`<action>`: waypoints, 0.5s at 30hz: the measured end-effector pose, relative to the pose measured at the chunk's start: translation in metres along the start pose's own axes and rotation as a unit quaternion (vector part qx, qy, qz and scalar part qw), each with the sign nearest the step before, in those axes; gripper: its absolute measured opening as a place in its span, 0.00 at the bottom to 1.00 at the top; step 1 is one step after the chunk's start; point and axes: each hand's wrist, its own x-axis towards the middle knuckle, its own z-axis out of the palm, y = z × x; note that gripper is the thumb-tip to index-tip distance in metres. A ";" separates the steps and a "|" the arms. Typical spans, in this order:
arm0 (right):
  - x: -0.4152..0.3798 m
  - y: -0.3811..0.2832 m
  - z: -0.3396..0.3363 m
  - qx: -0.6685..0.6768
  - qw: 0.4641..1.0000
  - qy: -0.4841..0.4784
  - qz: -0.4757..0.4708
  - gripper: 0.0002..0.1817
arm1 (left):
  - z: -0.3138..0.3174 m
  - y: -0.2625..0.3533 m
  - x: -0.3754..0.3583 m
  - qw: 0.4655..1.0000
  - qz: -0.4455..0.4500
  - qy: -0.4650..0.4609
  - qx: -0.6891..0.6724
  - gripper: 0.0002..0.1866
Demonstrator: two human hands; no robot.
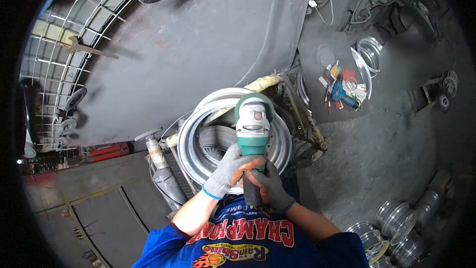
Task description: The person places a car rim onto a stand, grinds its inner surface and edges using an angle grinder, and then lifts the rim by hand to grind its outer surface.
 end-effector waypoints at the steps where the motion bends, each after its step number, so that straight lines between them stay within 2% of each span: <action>1: -0.001 0.002 0.000 0.005 1.000 -0.023 -0.012 0.22 | 0.000 -0.002 -0.002 0.997 -0.013 0.010 -0.073 0.13; 2: 0.002 0.001 0.002 0.004 1.000 -0.025 -0.011 0.22 | 0.001 -0.001 -0.004 0.989 -0.025 0.021 -0.145 0.13; 3: 0.008 -0.002 0.004 -0.109 0.992 -0.068 -0.012 0.24 | -0.002 -0.003 -0.015 0.973 -0.019 0.070 -0.221 0.17; 4: 0.014 -0.004 0.008 -0.220 0.969 -0.111 -0.012 0.25 | -0.007 -0.001 -0.026 0.972 -0.017 0.073 -0.221 0.17; 6: 0.024 -0.002 0.022 -0.269 0.954 -0.129 -0.027 0.28 | -0.011 0.019 -0.054 0.985 0.100 0.026 -0.135 0.25; 7: 0.030 0.001 0.033 -0.318 0.936 -0.145 -0.044 0.31 | -0.017 0.012 -0.064 0.977 0.112 0.071 -0.168 0.32; 8: 0.034 0.006 0.042 -0.366 0.915 -0.160 -0.061 0.33 | -0.021 0.000 -0.068 0.958 0.127 0.103 -0.234 0.35; 9: 0.041 0.015 0.047 -0.336 0.917 -0.194 -0.094 0.37 | -0.025 -0.010 -0.069 0.943 0.148 0.100 -0.280 0.35; 10: 0.044 0.013 0.047 -0.391 0.896 -0.199 -0.069 0.38 | -0.030 -0.018 -0.070 0.925 0.169 0.097 -0.326 0.35; 12: 0.049 0.000 0.053 -0.490 0.846 -0.210 -0.007 0.39 | -0.035 -0.023 -0.070 0.924 0.181 0.103 -0.322 0.34; 13: 0.052 0.004 0.048 -0.488 0.847 -0.209 -0.007 0.39 | -0.035 -0.027 -0.068 0.923 0.181 0.113 -0.321 0.34; 15: 0.057 0.016 0.033 -0.369 0.903 -0.220 -0.017 0.39 | -0.043 -0.046 -0.059 0.926 0.168 0.144 -0.304 0.32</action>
